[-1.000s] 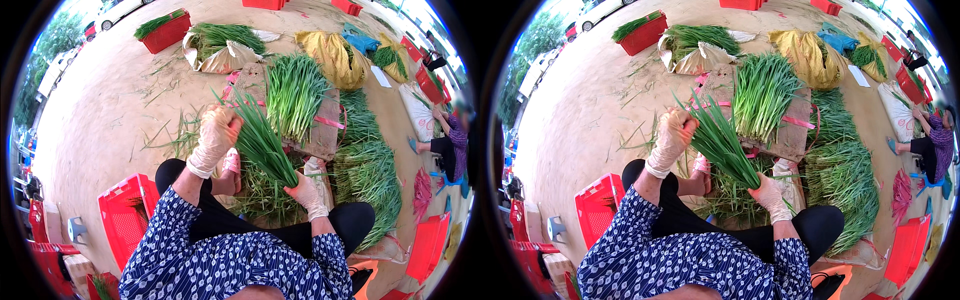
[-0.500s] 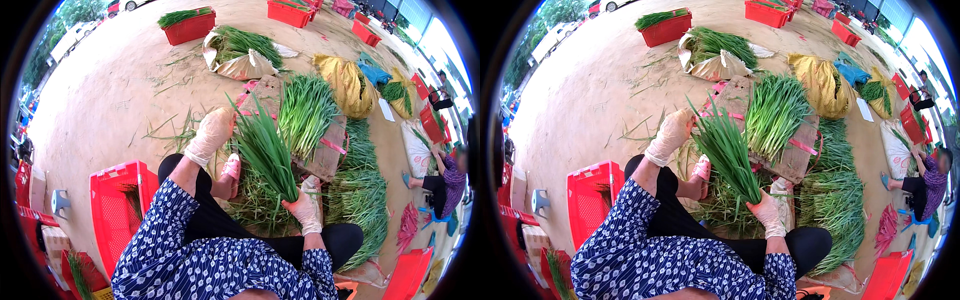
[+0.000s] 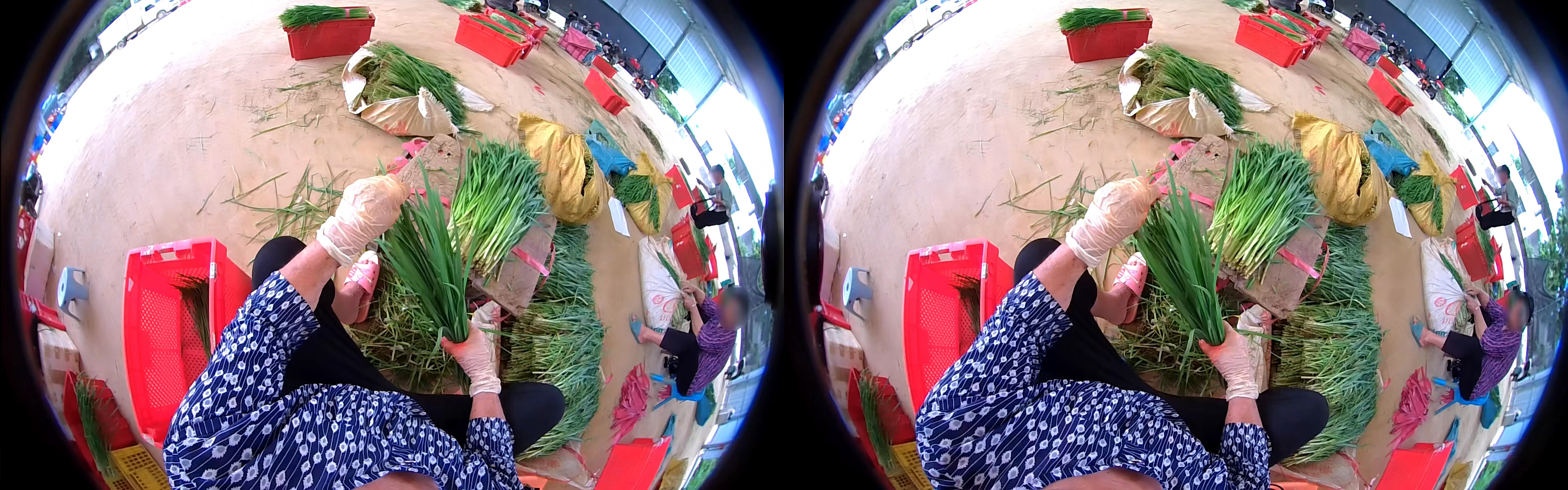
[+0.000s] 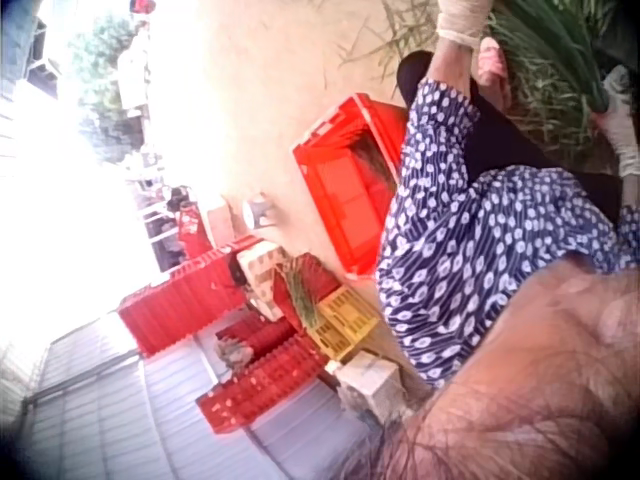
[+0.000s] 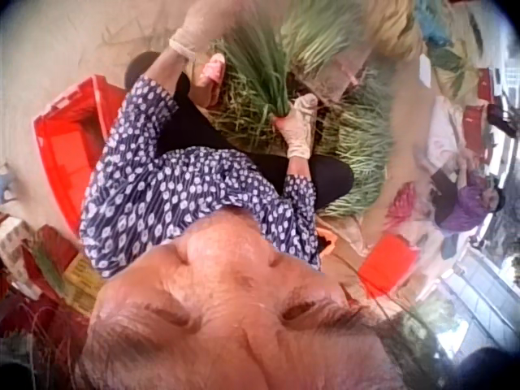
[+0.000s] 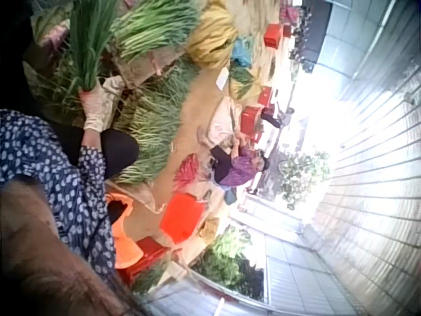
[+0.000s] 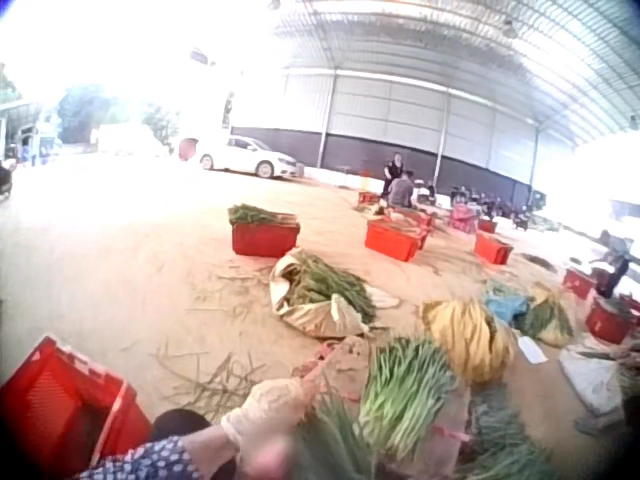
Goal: The person bunches green vegetable stalks, gathers them into groups, and secures each group with a pink ribbon.
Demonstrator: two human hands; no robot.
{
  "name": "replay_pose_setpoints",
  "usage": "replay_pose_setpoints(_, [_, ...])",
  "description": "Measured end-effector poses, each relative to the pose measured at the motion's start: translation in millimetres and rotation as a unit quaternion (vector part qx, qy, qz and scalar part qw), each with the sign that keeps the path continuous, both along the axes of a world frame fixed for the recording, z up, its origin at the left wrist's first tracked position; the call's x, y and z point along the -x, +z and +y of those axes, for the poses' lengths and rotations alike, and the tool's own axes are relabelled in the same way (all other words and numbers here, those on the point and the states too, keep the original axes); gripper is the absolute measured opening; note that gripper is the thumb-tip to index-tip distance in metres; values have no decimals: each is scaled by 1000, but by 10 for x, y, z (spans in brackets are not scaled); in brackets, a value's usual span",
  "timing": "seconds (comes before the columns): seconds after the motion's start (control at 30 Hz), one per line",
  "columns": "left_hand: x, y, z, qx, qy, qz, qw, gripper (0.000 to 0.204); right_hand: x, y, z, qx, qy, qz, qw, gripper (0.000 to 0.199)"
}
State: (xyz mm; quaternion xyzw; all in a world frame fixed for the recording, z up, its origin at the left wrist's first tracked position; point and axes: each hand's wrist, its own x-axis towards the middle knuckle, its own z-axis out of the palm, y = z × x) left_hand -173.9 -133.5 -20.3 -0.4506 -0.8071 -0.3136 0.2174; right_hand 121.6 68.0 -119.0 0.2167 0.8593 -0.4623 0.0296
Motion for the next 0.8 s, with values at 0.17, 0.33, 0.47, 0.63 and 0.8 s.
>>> replay_pose_setpoints(0.17, [93,141,46,-111,89,-279,950,17,-7,70,-33,13,-5,6,1000,48])
replay_pose_setpoints(0.33, [379,105,-355,5,157,-299,941,23,-33,-56,0,41,1,23,999,45])
replay_pose_setpoints(0.47, [277,-129,-227,-53,52,-184,980,35,-33,-95,8,38,9,11,999,44])
replay_pose_setpoints(0.63, [100,-95,-53,100,72,-178,976,20,-18,-102,-19,15,18,22,999,45])
replay_pose_setpoints(0.8, [325,94,-200,-159,156,-192,956,21,-59,-140,20,45,5,31,998,36])
